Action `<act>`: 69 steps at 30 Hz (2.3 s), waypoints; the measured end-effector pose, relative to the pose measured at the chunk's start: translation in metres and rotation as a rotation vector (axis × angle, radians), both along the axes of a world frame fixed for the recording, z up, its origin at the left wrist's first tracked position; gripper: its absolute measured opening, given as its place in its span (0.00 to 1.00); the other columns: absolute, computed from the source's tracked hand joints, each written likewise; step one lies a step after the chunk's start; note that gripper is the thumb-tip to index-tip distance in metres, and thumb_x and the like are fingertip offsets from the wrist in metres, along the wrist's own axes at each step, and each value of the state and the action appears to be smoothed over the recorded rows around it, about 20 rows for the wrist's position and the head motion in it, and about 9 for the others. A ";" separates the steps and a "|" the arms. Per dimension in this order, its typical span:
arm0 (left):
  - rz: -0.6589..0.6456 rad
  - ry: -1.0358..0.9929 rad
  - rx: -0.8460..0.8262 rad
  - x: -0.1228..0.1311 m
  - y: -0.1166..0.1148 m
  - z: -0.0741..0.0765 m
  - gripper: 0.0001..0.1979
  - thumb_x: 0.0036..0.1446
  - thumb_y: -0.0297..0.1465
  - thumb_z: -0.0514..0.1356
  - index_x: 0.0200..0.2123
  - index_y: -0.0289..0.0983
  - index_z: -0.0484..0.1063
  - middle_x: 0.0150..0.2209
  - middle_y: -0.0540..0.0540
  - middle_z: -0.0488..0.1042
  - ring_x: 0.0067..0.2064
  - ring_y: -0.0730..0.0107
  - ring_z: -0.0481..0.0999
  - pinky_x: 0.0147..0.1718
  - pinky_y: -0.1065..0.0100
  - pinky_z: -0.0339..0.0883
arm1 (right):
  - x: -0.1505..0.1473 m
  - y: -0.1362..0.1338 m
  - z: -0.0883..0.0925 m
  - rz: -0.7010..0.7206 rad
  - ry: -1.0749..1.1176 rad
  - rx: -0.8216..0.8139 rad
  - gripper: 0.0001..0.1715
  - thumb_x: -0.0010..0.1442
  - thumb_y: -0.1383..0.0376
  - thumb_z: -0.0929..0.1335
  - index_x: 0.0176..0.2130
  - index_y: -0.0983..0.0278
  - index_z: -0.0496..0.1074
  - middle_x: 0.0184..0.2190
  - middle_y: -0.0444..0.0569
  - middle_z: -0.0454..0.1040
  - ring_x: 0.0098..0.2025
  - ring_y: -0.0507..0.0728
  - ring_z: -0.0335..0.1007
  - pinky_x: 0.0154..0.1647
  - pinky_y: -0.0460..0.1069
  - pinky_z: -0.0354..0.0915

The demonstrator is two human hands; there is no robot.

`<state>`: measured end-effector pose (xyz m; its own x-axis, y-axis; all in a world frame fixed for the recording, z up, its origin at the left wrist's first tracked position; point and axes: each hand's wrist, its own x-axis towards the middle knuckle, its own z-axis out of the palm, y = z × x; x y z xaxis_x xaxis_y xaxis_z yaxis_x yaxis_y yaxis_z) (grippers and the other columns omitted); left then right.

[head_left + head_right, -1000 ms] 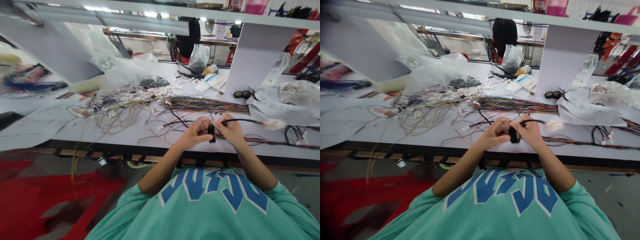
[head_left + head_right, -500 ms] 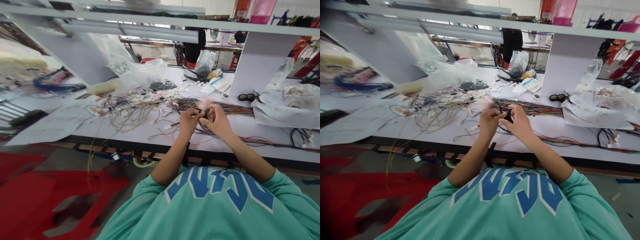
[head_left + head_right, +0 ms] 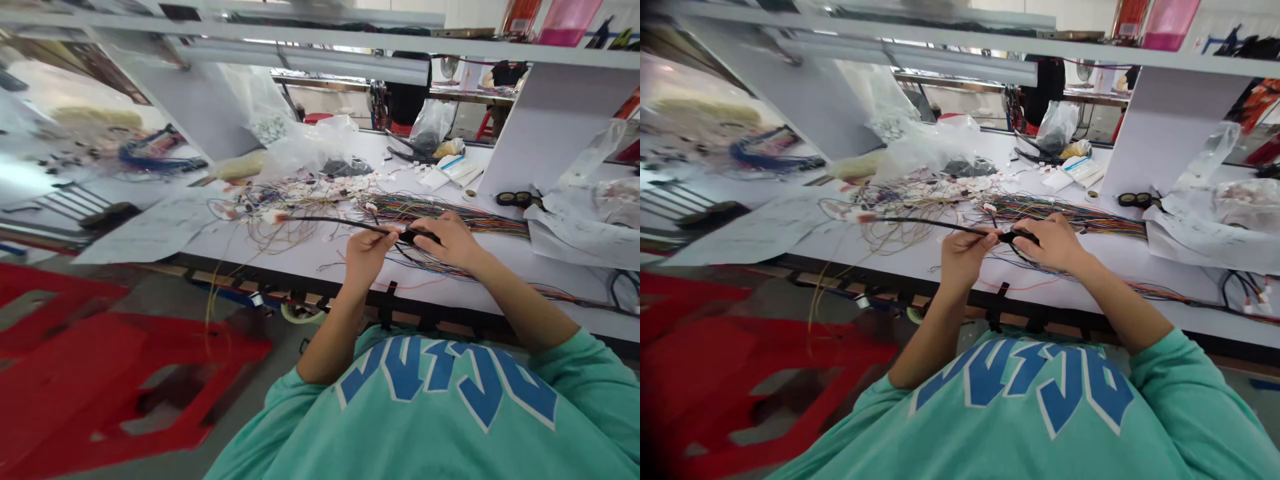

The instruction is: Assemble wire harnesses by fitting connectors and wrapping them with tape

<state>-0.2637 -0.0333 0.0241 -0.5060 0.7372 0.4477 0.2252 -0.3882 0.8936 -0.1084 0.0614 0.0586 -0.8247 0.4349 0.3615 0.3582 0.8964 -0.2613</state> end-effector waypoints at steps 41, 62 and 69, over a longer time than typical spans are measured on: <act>-0.503 0.435 -0.121 -0.021 0.043 0.044 0.12 0.50 0.38 0.59 0.24 0.34 0.70 0.22 0.50 0.70 0.25 0.76 0.69 0.25 0.75 0.63 | -0.011 -0.057 -0.007 0.408 -0.018 0.894 0.14 0.64 0.73 0.57 0.41 0.65 0.69 0.30 0.47 0.74 0.33 0.53 0.67 0.38 0.51 0.53; -0.240 -0.150 -0.132 -0.007 0.032 0.010 0.20 0.40 0.48 0.65 0.26 0.35 0.71 0.23 0.50 0.72 0.21 0.76 0.69 0.22 0.72 0.67 | -0.002 -0.001 -0.033 0.246 0.321 -1.175 0.24 0.52 0.50 0.67 0.40 0.65 0.68 0.25 0.44 0.70 0.28 0.52 0.68 0.32 0.49 0.65; -0.188 0.110 -0.282 0.005 0.021 0.007 0.16 0.43 0.43 0.62 0.22 0.34 0.71 0.18 0.52 0.66 0.22 0.78 0.63 0.21 0.75 0.56 | 0.001 -0.008 -0.039 0.066 0.390 -1.089 0.07 0.52 0.64 0.66 0.34 0.65 0.67 0.21 0.41 0.69 0.25 0.50 0.66 0.30 0.48 0.64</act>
